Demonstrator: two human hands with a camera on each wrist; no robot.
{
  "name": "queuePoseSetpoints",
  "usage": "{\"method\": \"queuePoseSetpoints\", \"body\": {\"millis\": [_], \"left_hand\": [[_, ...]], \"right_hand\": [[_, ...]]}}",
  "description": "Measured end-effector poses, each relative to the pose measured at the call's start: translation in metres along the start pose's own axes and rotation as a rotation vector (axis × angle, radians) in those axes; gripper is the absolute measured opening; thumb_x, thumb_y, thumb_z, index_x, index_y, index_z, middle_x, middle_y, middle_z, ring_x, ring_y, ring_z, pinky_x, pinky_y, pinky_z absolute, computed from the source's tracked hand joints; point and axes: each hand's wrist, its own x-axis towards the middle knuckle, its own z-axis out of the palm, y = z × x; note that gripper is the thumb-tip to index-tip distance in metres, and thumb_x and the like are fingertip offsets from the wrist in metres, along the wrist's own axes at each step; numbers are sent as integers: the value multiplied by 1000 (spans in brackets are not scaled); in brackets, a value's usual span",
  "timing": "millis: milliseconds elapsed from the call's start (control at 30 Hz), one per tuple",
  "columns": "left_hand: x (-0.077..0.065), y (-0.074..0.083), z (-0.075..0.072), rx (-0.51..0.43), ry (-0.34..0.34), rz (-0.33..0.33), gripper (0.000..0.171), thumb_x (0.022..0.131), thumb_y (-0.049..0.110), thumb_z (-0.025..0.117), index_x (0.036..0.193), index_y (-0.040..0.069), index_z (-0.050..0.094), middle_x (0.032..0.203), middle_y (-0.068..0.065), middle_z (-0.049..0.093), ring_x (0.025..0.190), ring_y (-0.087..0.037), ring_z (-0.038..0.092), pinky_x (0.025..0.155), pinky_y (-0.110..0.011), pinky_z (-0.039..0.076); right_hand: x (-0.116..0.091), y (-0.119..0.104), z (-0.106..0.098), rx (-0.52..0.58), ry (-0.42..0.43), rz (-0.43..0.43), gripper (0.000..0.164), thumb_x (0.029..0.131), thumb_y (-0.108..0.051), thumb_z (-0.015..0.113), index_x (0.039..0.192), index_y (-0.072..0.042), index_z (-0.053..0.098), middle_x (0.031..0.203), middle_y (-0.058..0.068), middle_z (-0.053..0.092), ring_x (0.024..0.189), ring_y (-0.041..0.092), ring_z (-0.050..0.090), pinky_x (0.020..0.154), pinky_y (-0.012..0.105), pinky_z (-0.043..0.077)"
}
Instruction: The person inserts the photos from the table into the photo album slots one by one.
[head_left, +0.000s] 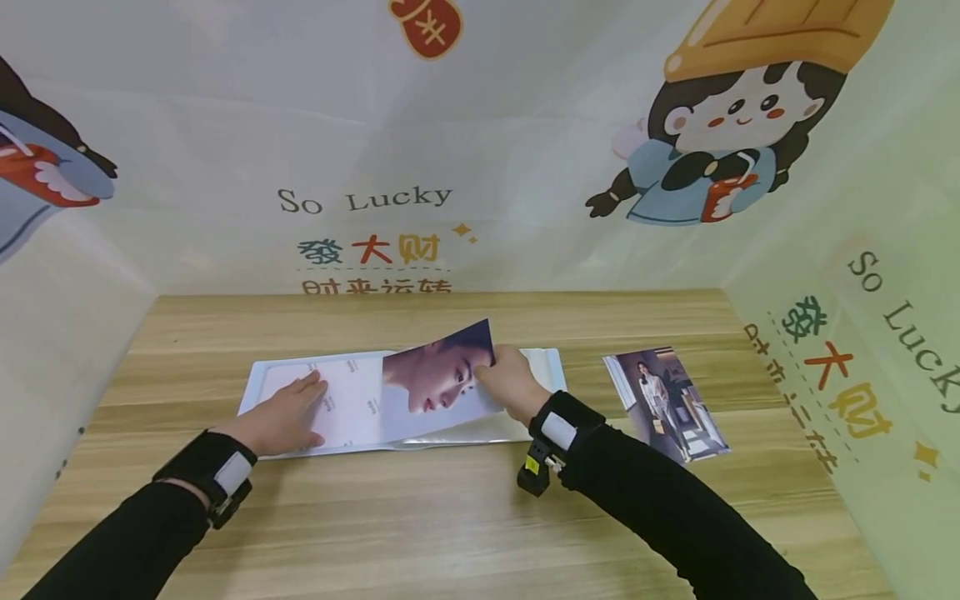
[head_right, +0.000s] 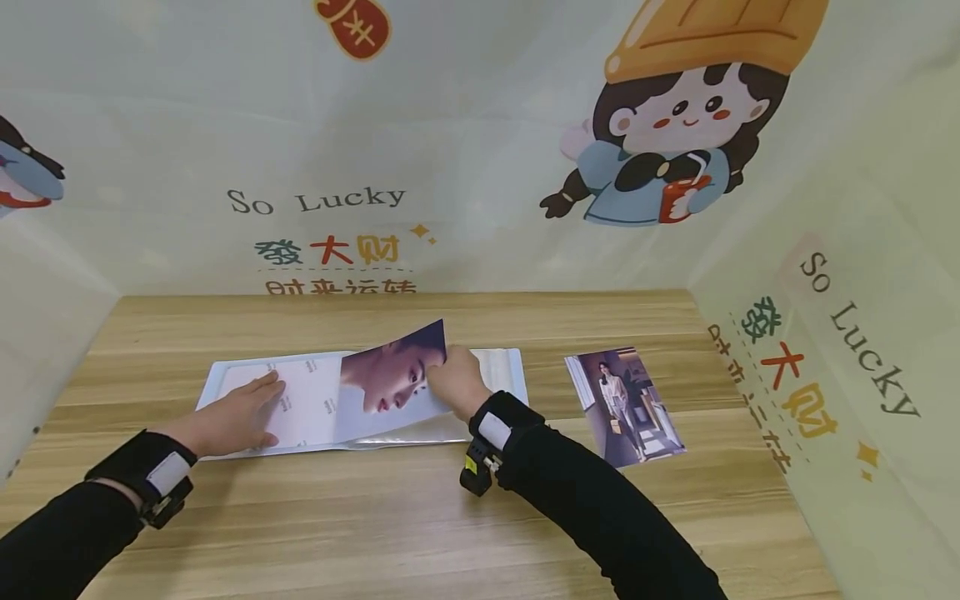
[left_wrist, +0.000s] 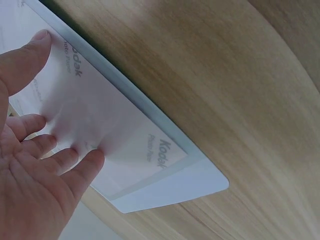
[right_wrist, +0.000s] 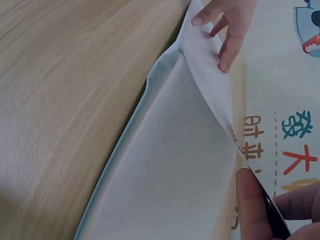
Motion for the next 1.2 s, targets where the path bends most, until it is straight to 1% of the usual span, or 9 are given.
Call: {"method": "queuePoseSetpoints", "body": {"millis": [333, 500, 633, 733, 867, 933, 1000, 1167, 1200], "left_hand": [[1, 1, 0, 16, 5, 16, 82, 82, 15, 90, 139, -26, 46, 152, -49, 35, 140, -64, 38, 117, -67, 34], [0, 1, 0, 12, 13, 25, 81, 82, 14, 90, 139, -26, 47, 151, -49, 36, 139, -65, 38, 116, -67, 35], [-2, 0, -1, 4, 30, 47, 80, 82, 13, 89, 137, -26, 47, 150, -50, 37, 138, -66, 39, 115, -67, 36], [-2, -2, -1, 2, 35, 53, 80, 82, 13, 89, 137, -27, 47, 149, -50, 37, 138, -66, 39, 115, -67, 36], [-1, -6, 1, 8, 39, 49, 80, 81, 13, 90, 137, -27, 48, 149, -51, 37, 137, -66, 40, 115, -67, 36], [-1, -7, 2, 12, 41, 51, 81, 80, 13, 90, 136, -27, 48, 149, -51, 37, 137, -66, 40, 115, -67, 36], [-1, -9, 2, 15, 48, 56, 81, 80, 12, 90, 136, -27, 48, 148, -51, 38, 137, -66, 41, 114, -67, 37], [0, -7, 2, -3, 52, 64, 80, 80, 12, 90, 136, -27, 48, 149, -50, 37, 137, -66, 40, 114, -67, 37], [0, -5, 2, -7, 48, 64, 81, 80, 12, 90, 137, -27, 47, 149, -50, 37, 137, -66, 40, 115, -67, 36]], "right_hand": [[-2, 2, 10, 14, 24, 7, 11, 89, 4, 58, 94, 10, 66, 88, 10, 58, 76, 18, 53, 60, 23, 44], [-2, 3, 27, 6, 10, 23, 4, 91, 4, 58, 87, 4, 61, 86, 7, 54, 78, 18, 50, 62, 23, 41], [-2, 4, 32, 0, 4, 38, 16, 93, 1, 58, 78, -2, 53, 80, 6, 50, 71, 16, 47, 58, 22, 38], [-1, 1, 24, -23, 30, 58, 13, 95, -2, 58, 92, 10, 62, 87, 11, 57, 70, 15, 49, 58, 21, 39], [-1, -6, 6, -39, 17, 96, 35, 97, -3, 52, 124, 17, 63, 94, 15, 66, 75, 15, 57, 63, 21, 44], [-2, -11, -1, -27, -24, 113, 32, 97, 0, 48, 119, 16, 65, 85, 11, 63, 75, 15, 58, 67, 22, 50], [-3, -15, -5, -6, -71, 130, 22, 97, 2, 45, 98, 11, 65, 79, 6, 57, 76, 15, 56, 74, 25, 55], [-4, -18, 1, 44, -117, 159, 20, 97, 3, 45, 97, 11, 63, 76, 4, 52, 76, 15, 55, 84, 29, 59], [-4, -17, 5, 47, -116, 161, 23, 97, 2, 45, 105, 13, 64, 77, 4, 53, 76, 15, 56, 84, 29, 59]]}}
